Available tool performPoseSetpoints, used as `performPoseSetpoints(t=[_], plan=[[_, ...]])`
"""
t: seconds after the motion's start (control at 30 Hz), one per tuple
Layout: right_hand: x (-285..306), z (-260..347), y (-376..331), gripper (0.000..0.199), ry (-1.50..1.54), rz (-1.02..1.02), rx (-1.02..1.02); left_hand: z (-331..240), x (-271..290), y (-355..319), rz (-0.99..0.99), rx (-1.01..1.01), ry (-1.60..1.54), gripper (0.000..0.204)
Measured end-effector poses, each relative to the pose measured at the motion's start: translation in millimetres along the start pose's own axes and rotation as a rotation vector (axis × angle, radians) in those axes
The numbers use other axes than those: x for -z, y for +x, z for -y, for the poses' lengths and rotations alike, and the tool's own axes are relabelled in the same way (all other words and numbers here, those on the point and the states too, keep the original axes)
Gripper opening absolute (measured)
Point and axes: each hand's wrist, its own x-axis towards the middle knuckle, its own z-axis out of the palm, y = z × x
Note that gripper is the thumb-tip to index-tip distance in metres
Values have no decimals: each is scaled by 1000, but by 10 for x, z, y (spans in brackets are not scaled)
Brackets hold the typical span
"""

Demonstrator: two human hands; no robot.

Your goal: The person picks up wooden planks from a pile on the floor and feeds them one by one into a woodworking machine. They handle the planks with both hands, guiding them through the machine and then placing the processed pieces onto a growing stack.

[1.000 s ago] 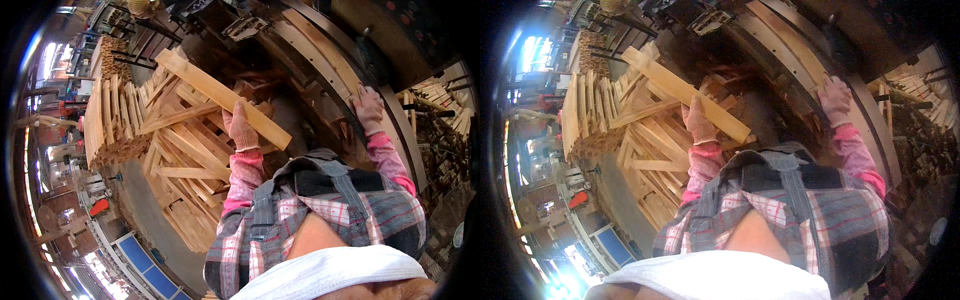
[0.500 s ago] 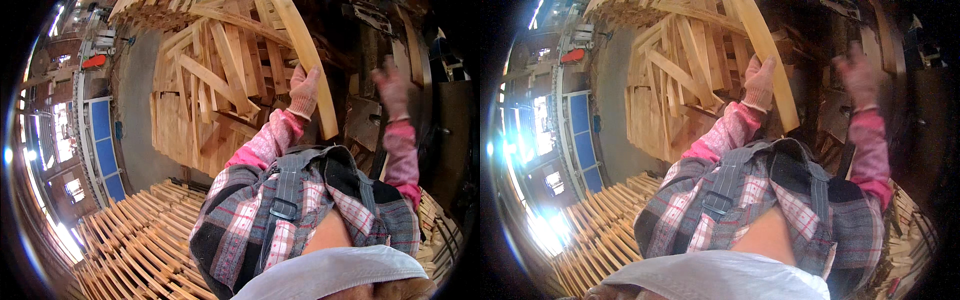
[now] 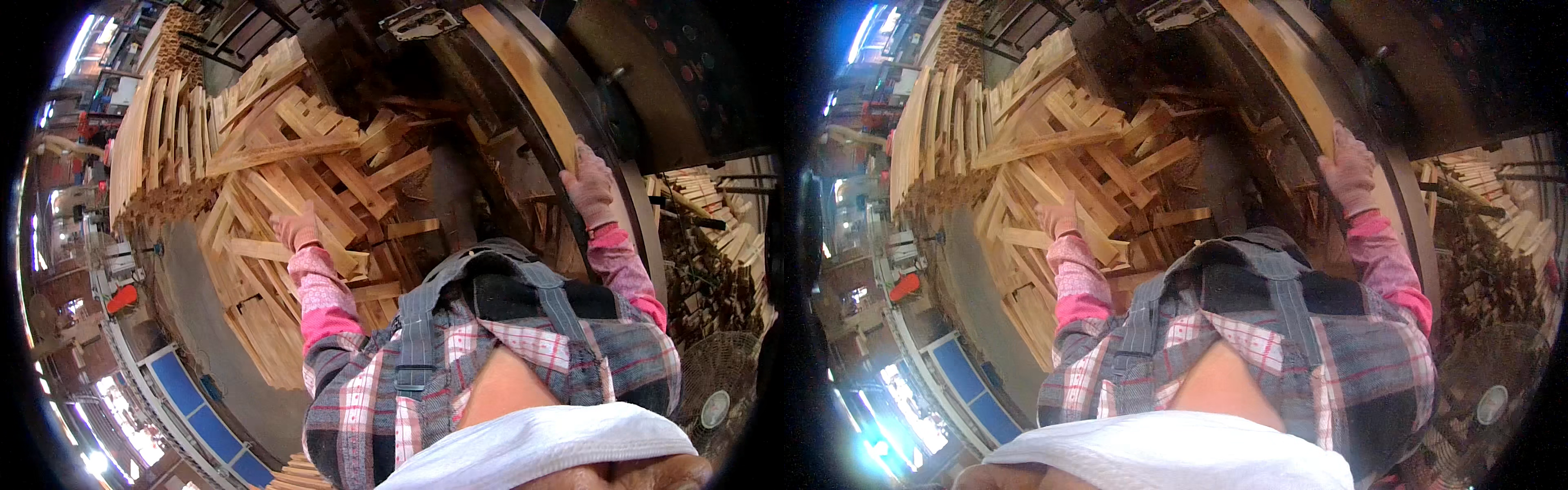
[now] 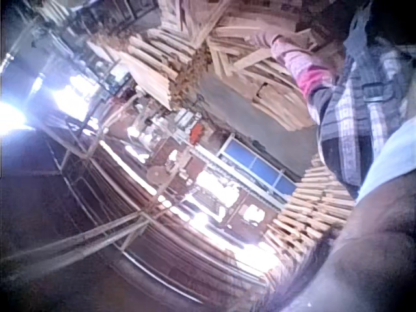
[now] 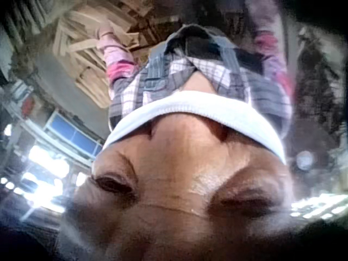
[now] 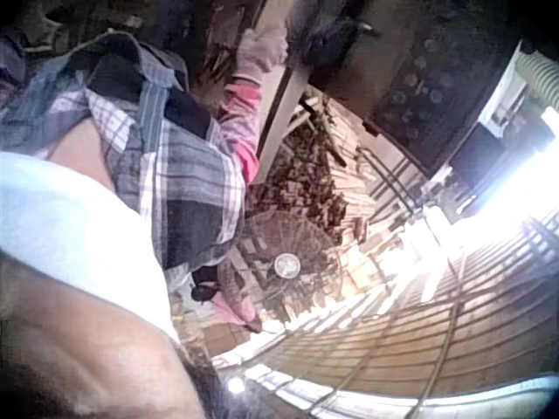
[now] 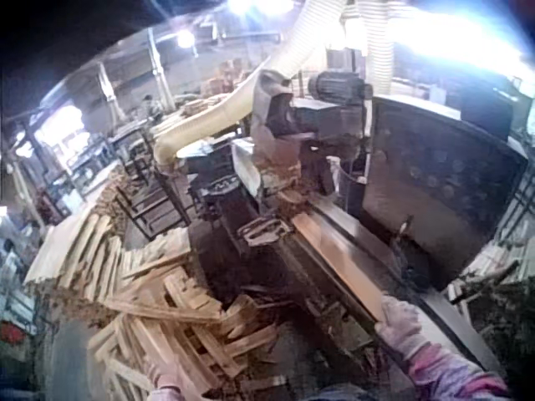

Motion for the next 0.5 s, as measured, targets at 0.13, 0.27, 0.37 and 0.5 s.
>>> performPoseSetpoints(t=[0.13, 0.27, 0.37, 0.5], plan=[[-154, -223, 243, 60, -276, -204, 78, 422, -330, 139, 106, 69, 111, 93], [59, 0, 960, 47, -414, -110, -10, 683, -361, 364, 134, 13, 27, 76], [83, 29, 1521, 42, -358, -201, 178, 696, -51, 117, 119, 42, -560, 65], [9, 251, 2242, 48, -435, -209, 137, 577, 238, -545, 337, 224, -1566, 49]])
